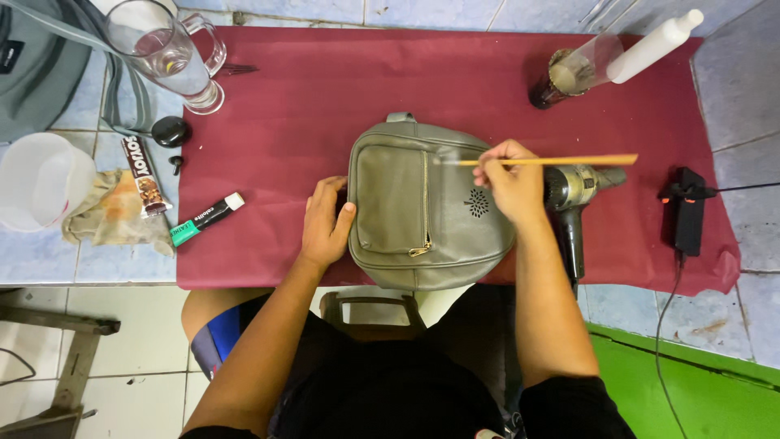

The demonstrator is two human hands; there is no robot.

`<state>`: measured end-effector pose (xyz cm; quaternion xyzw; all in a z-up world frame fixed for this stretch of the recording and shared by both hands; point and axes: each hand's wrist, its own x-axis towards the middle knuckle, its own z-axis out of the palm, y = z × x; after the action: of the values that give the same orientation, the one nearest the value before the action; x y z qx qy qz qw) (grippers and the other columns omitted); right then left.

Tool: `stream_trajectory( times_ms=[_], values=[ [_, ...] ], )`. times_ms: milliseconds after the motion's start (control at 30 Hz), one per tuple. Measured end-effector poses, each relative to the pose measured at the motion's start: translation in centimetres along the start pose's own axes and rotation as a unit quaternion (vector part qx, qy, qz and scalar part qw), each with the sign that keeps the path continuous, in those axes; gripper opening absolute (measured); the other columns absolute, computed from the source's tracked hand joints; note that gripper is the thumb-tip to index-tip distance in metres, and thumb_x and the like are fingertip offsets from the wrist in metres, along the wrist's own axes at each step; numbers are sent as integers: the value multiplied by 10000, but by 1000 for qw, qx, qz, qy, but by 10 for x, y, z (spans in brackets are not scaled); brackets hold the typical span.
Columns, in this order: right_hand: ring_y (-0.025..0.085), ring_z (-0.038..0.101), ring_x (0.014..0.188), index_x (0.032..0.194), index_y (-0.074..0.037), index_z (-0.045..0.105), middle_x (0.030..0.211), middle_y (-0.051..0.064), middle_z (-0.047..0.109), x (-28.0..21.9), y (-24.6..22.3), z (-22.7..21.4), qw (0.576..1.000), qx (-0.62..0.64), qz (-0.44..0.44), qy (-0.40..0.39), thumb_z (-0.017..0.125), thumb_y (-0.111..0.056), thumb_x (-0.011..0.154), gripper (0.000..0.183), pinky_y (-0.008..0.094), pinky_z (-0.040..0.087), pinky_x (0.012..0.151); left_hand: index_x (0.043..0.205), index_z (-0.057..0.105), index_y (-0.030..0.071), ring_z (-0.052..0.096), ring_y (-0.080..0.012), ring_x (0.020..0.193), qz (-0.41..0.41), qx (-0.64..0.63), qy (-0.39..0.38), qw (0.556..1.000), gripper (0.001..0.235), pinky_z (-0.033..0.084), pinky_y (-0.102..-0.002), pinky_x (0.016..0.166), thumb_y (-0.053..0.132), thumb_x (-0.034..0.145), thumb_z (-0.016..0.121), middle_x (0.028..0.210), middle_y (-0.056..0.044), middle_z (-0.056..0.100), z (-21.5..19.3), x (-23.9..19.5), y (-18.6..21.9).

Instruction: The person paints a gray bag using a brush dipped in a liquid from a glass. They repeatedly dip the brush and apply the liquid to the bag's surface, focusing on the front pocket and logo area.

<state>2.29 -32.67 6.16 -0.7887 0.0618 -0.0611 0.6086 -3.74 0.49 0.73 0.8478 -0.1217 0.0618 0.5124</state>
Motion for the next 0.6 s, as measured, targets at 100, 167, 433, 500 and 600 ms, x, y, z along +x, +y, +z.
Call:
stream_trajectory(
  times_ms=[100, 167, 433, 500, 600],
  values=[
    [153, 688, 563, 903, 12, 689, 717, 167, 700, 5, -11, -3, 1000, -11, -28, 7, 631, 14, 891, 59, 215, 570, 511, 1353, 525, 129, 566, -293, 1253, 0, 2, -2, 1000, 405, 377, -409, 1002, 377, 1039, 464, 1358, -72, 545, 1, 2, -3],
    [158, 697, 586, 908, 20, 699, 738, 172, 708, 3, -24, 4, 999, -14, -41, -3, 636, 26, 885, 67, 226, 582, 533, 1352, 526, 130, 565, -293, 1255, 0, 1, -5, 1000, 406, 377, -408, 1004, 382, 1042, 457, 1356, -73, 544, 0, 0, -1],
    [134, 682, 583, 883, 18, 702, 704, 134, 698, 17, -36, 4, 995, -48, -66, -58, 620, 29, 883, 83, 205, 556, 536, 1329, 535, 116, 574, -328, 1232, 6, -6, -4, 1000, 401, 387, -426, 996, 381, 1039, 456, 1339, -96, 551, -1, 1, 1],
    [134, 671, 573, 874, 19, 691, 685, 129, 685, 19, -36, 4, 989, -78, -73, -98, 620, 42, 867, 75, 218, 540, 517, 1338, 532, 121, 570, -329, 1246, 3, -5, -3, 1000, 400, 385, -430, 1009, 375, 1039, 458, 1349, -96, 550, -2, 1, 2],
    [131, 670, 559, 894, 11, 698, 670, 121, 683, 25, -36, -1, 988, -95, -78, -89, 628, 32, 864, 79, 221, 522, 509, 1326, 534, 111, 570, -334, 1249, -1, -2, 1, 1000, 406, 382, -436, 1012, 389, 1043, 450, 1353, -103, 553, -1, 0, 2]
  ],
)
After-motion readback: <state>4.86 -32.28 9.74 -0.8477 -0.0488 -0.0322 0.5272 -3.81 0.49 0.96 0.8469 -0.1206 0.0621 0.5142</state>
